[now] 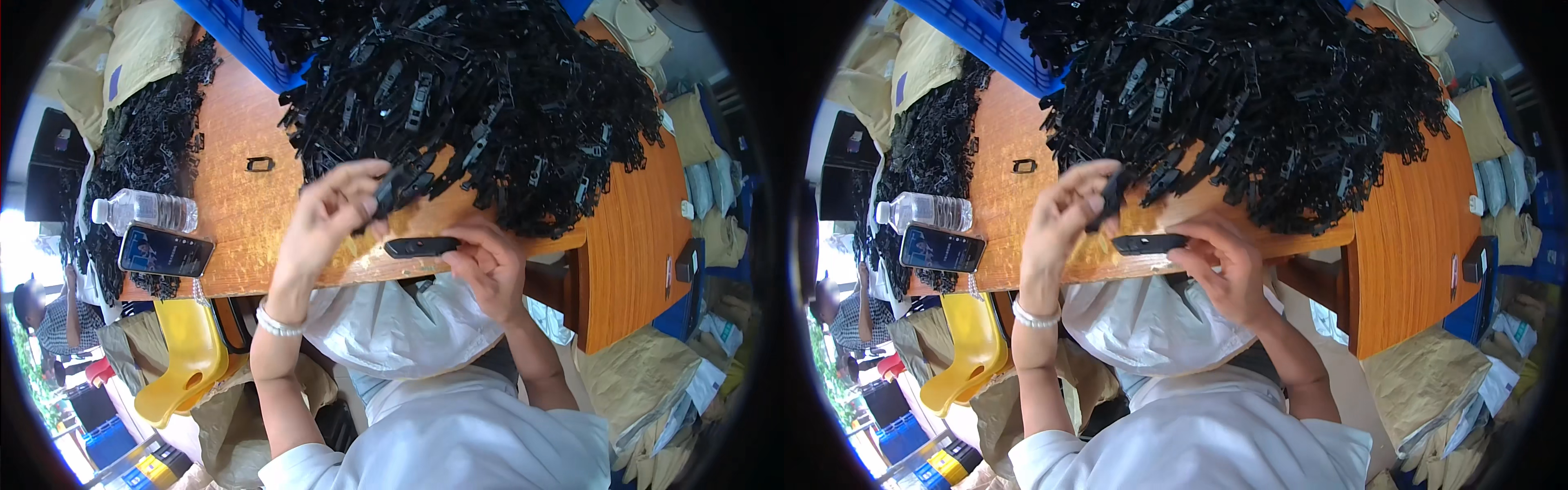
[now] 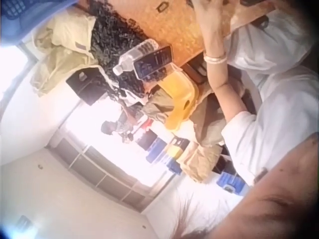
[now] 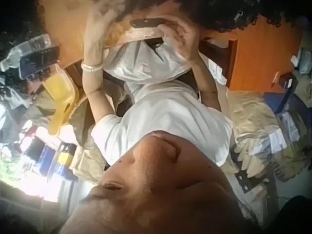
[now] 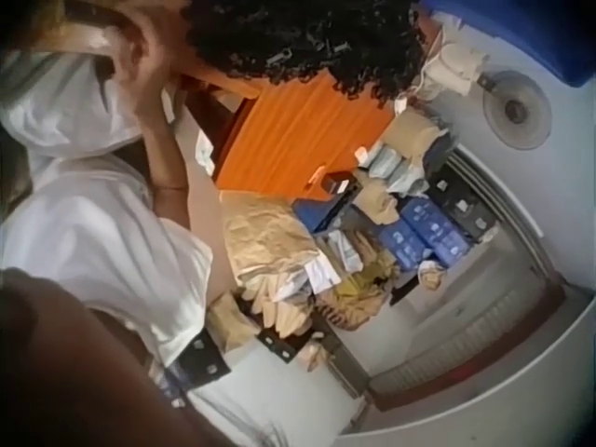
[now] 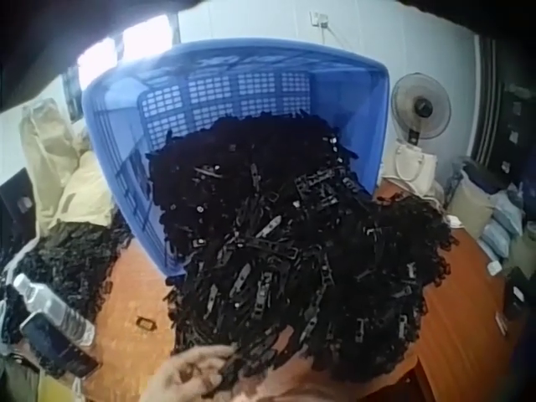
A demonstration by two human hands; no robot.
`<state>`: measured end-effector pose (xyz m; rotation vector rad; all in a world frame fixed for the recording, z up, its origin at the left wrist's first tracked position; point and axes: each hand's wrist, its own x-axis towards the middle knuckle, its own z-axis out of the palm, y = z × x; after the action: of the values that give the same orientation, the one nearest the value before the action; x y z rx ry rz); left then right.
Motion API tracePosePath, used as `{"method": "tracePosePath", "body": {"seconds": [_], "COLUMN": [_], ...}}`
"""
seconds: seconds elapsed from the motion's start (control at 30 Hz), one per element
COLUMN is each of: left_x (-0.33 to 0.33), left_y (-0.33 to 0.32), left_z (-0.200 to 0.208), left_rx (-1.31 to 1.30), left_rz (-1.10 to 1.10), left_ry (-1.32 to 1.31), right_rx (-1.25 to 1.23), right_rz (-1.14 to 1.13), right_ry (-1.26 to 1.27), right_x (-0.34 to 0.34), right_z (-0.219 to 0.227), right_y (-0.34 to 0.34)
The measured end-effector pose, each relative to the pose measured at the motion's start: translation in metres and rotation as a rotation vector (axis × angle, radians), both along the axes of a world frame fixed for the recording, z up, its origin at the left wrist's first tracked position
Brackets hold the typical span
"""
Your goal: Assembling small black plastic components by hand at a workbench.
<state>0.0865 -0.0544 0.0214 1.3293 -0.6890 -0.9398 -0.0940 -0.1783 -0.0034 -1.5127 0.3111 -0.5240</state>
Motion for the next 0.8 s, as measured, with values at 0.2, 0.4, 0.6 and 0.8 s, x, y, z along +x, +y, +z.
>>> {"method": "tracePosePath", "body": {"seconds": [0.2, 0.4, 0.6, 0.8], "left_x": [-0.036, -0.061, -0.075, -0.079], "left_y": [0.015, 0.021, 0.023, 0.030], "left_z": [-0.027, -0.024, -0.009, -0.002], "left_rx": [-0.302, -0.159, -0.104, 0.145], "left_rz": [0.012, 0.051, 0.101, 0.144], "left_ry": [0.297, -0.062, -0.257, -0.380], "right_rx": [0.094, 0.258, 0.020, -0.522], "right_rz": [0.077, 0.045, -0.024, -0.007], "right_ry": [-0.038, 0.043, 0.064, 0.004], "right_x": [-0.001, -0.007, -0.010, -0.012], "right_z": [0.008, 0.008, 0.016, 0.012], "right_y": [0.006, 0.016, 0.020, 0.011]}}
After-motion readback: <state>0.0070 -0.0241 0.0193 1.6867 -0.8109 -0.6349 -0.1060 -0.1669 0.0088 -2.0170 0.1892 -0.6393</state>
